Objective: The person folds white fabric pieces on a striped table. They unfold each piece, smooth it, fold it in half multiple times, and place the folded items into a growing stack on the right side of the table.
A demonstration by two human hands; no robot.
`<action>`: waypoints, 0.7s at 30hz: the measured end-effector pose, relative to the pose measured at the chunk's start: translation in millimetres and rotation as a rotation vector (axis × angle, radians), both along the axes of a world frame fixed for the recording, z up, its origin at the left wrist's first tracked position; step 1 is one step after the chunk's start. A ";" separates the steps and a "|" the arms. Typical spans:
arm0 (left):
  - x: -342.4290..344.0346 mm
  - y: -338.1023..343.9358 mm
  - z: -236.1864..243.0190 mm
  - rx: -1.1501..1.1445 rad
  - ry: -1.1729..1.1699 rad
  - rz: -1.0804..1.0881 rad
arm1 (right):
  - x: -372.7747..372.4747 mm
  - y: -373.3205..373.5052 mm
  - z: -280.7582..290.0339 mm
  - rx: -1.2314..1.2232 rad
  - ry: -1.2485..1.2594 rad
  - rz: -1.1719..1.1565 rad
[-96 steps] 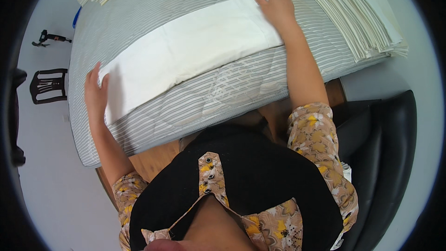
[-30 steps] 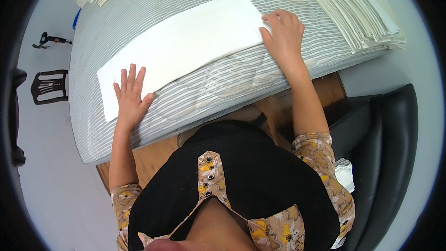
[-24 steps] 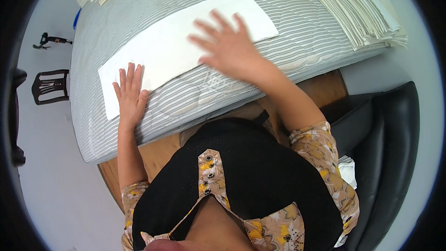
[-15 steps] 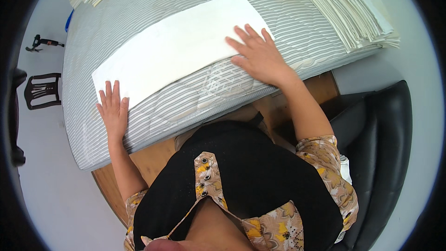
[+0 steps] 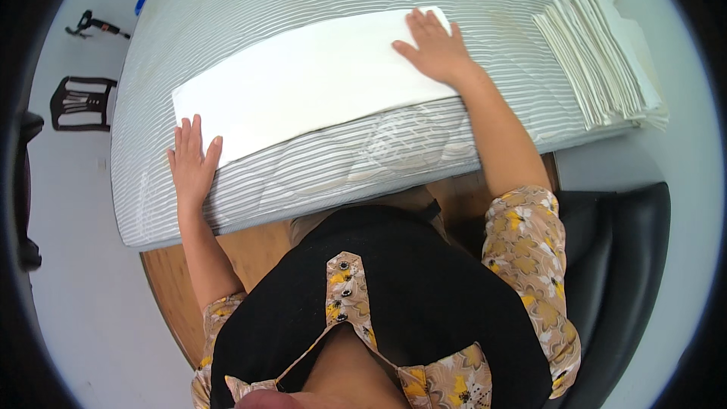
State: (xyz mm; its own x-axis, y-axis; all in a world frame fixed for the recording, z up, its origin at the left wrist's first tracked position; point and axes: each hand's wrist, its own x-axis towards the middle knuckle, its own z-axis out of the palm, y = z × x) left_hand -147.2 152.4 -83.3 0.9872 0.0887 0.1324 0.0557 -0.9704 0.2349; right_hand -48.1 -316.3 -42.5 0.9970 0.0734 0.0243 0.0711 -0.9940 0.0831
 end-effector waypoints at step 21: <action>11.3 35.4 24.4 -0.536 0.034 0.234 | 25.4 151.6 3.9 0.049 0.040 0.431</action>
